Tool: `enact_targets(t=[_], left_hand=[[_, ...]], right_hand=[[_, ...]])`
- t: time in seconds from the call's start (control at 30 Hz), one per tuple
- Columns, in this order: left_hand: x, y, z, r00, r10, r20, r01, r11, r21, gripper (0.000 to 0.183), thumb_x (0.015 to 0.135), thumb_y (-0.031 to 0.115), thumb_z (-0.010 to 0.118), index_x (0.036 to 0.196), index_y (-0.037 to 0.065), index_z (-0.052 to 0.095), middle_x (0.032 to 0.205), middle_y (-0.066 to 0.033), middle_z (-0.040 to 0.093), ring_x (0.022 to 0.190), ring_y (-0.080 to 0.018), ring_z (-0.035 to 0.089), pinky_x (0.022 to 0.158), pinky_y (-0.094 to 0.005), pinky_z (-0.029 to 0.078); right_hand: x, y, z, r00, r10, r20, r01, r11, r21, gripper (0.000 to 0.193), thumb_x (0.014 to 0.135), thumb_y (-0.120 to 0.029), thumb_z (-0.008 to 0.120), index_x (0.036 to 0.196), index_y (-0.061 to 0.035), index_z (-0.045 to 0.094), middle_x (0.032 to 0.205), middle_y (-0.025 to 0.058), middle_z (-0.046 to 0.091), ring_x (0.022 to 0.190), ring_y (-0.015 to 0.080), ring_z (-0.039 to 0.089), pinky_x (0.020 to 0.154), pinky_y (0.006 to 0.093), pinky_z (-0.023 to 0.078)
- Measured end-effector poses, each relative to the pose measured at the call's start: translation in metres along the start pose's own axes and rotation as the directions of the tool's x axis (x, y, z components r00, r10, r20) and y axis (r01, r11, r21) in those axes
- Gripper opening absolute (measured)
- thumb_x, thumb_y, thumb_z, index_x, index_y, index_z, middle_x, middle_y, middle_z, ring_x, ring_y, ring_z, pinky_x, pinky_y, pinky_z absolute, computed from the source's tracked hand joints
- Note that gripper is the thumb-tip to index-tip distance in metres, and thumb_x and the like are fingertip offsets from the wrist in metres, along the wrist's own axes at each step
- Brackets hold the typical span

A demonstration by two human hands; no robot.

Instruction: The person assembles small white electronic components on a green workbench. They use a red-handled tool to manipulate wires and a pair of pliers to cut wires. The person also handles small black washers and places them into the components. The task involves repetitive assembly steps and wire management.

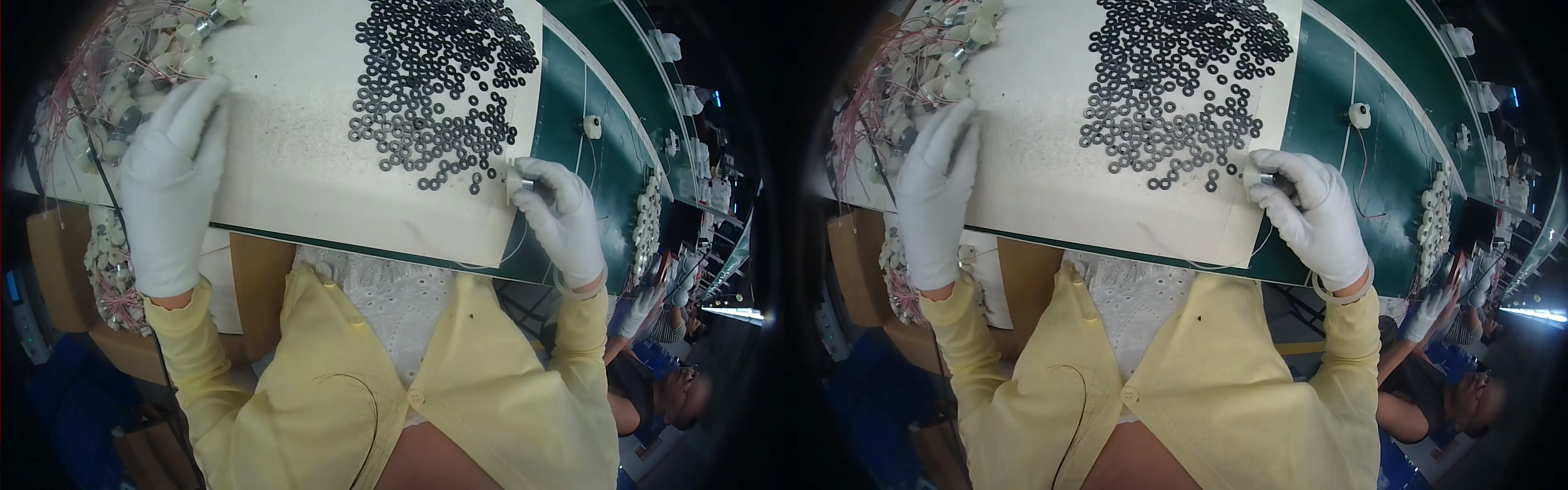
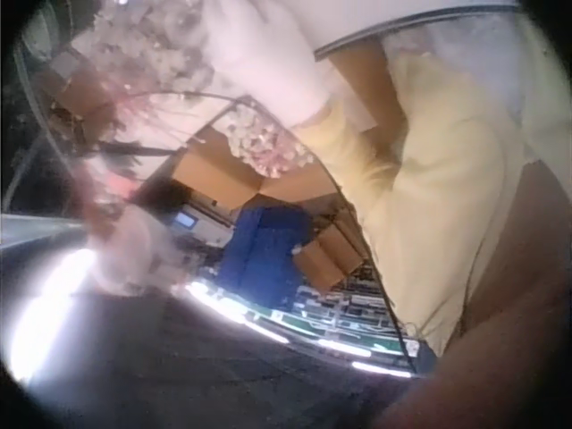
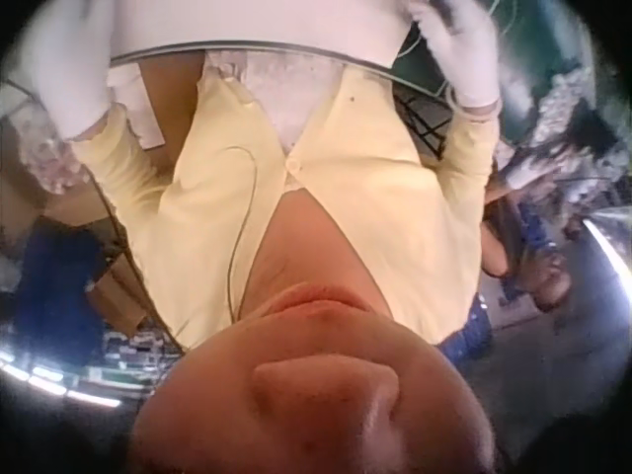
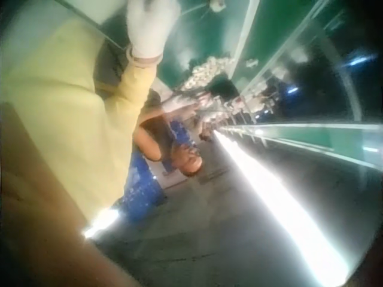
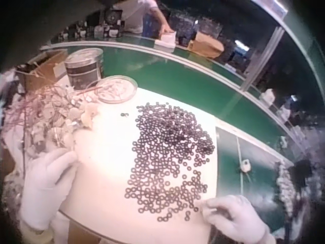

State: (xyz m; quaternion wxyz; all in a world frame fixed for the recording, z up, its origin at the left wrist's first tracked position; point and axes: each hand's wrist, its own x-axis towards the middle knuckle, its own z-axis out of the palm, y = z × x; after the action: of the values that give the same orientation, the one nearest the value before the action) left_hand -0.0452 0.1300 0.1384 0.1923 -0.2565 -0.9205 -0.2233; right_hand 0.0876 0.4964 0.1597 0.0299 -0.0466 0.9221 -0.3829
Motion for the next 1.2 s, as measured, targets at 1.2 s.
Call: enact_targets(t=[1.2], left_hand=[[-0.014, 0.021, 0.019, 0.998, 0.025, 0.057, -0.029, 0.997, 0.075, 0.049, 0.079, 0.012, 0.078, 0.127, 0.011, 0.063, 0.107, -0.0085, 0.068, 0.084, -0.0270, 0.060, 0.076, -0.0366, 0.050]], right_hand=[[0.031, -0.041, -0.017, 0.866, -0.242, 0.438, 0.500, 0.456, -0.736, 0.032, 0.076, -0.010, 0.067, 0.108, -0.0125, 0.065, 0.082, -0.0004, 0.059, 0.071, 0.0182, 0.057, 0.068, 0.0331, 0.043]])
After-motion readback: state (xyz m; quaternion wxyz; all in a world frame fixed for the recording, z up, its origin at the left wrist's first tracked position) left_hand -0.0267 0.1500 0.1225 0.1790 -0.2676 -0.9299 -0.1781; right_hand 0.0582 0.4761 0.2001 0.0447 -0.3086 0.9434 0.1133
